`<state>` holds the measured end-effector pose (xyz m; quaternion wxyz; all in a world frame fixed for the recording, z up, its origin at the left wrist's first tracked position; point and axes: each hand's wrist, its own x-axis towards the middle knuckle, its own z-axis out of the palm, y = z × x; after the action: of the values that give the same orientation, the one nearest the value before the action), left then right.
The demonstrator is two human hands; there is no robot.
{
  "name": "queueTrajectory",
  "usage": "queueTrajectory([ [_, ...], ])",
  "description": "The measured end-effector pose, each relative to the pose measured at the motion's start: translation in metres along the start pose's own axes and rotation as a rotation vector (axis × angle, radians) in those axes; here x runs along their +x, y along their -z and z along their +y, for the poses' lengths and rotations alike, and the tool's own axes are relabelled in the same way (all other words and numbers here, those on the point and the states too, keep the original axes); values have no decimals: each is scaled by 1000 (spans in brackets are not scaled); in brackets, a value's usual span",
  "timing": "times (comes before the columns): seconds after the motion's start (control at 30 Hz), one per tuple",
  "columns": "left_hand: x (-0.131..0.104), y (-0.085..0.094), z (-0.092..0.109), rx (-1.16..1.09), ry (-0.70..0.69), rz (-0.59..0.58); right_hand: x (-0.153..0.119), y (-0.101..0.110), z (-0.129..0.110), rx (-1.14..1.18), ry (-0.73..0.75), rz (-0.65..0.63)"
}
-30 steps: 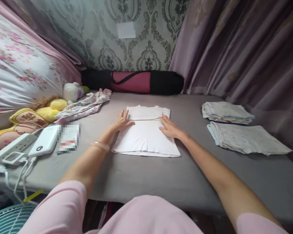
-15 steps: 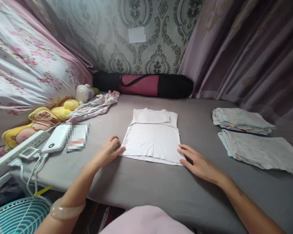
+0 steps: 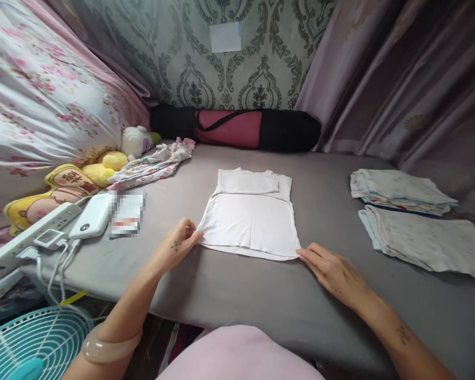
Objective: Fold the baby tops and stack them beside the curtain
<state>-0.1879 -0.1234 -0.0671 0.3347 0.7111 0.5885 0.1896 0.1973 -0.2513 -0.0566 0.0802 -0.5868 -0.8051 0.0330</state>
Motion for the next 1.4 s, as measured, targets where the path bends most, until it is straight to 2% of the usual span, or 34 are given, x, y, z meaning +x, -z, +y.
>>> queueTrajectory([
  [0.07,-1,0,0,-59,-40,-11,-1,-2,1,-21,-23,34],
  [0.23,-4,3,3,-55,-115,-37,-4,-5,2,73,-49,100],
  [0.37,-10,5,0,-35,-168,-81,-4,-6,-1,41,-68,167],
  [0.5,-12,2,-10,135,-373,-8,-1,-5,-4,-27,-35,270],
  [0.63,-12,0,-13,250,-470,71,0,1,-6,-69,39,328],
  [0.87,-17,6,-14,296,-539,31,-10,10,-4,-100,120,290],
  [1.1,-38,21,0,233,-519,-75,-29,24,-11,53,42,173],
  [1.3,-50,37,1,208,-448,-283,-44,43,-17,203,-1,22],
  [1.4,-41,43,10,126,-440,-223,-38,51,-15,254,-52,-9],
])
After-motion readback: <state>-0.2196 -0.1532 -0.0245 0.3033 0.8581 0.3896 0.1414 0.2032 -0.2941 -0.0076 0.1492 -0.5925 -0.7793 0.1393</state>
